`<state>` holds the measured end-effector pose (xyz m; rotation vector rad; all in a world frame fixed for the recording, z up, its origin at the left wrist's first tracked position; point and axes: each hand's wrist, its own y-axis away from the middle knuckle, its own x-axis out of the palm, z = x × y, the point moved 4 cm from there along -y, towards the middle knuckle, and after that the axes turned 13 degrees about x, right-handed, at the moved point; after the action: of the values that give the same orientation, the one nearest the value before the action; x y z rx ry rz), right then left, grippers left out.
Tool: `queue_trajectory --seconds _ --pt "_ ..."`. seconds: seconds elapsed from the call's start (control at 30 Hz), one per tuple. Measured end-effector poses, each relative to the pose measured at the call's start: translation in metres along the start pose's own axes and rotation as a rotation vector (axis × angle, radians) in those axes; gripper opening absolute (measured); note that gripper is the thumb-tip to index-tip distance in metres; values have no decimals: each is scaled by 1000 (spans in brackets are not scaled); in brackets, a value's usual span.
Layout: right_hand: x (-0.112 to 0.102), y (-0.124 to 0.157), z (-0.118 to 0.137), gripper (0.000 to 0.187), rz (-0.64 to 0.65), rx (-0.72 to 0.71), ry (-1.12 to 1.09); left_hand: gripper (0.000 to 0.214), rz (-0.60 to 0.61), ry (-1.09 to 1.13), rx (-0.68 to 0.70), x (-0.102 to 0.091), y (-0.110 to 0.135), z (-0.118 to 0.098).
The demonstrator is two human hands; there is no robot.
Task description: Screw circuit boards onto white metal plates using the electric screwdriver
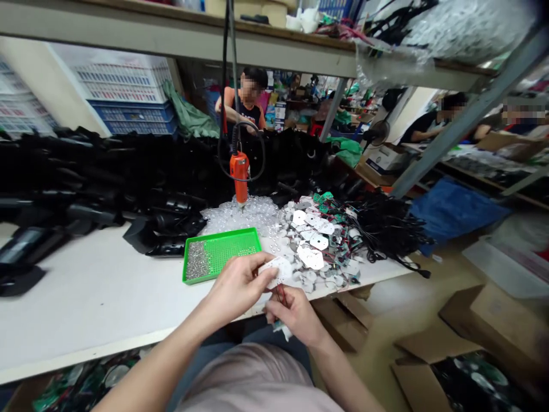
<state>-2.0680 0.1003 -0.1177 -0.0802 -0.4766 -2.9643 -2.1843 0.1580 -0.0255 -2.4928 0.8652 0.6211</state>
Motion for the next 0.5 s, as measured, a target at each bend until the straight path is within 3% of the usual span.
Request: queue_trajectory --seconds 0.13,0.3,0.4,0.5 --pt "8 -13 -20 39 11 97 -30 27 -212 494 -177 18 31 62" --pt "22 -26 -45 42 -131 200 -12 36 -368 679 -385 45 80 113" --pt "25 -26 -52 36 -95 194 113 35 -395 594 -416 45 106 128" --pt "11 -24 -43 27 -252 -41 382 36 -445 166 -333 25 124 140"
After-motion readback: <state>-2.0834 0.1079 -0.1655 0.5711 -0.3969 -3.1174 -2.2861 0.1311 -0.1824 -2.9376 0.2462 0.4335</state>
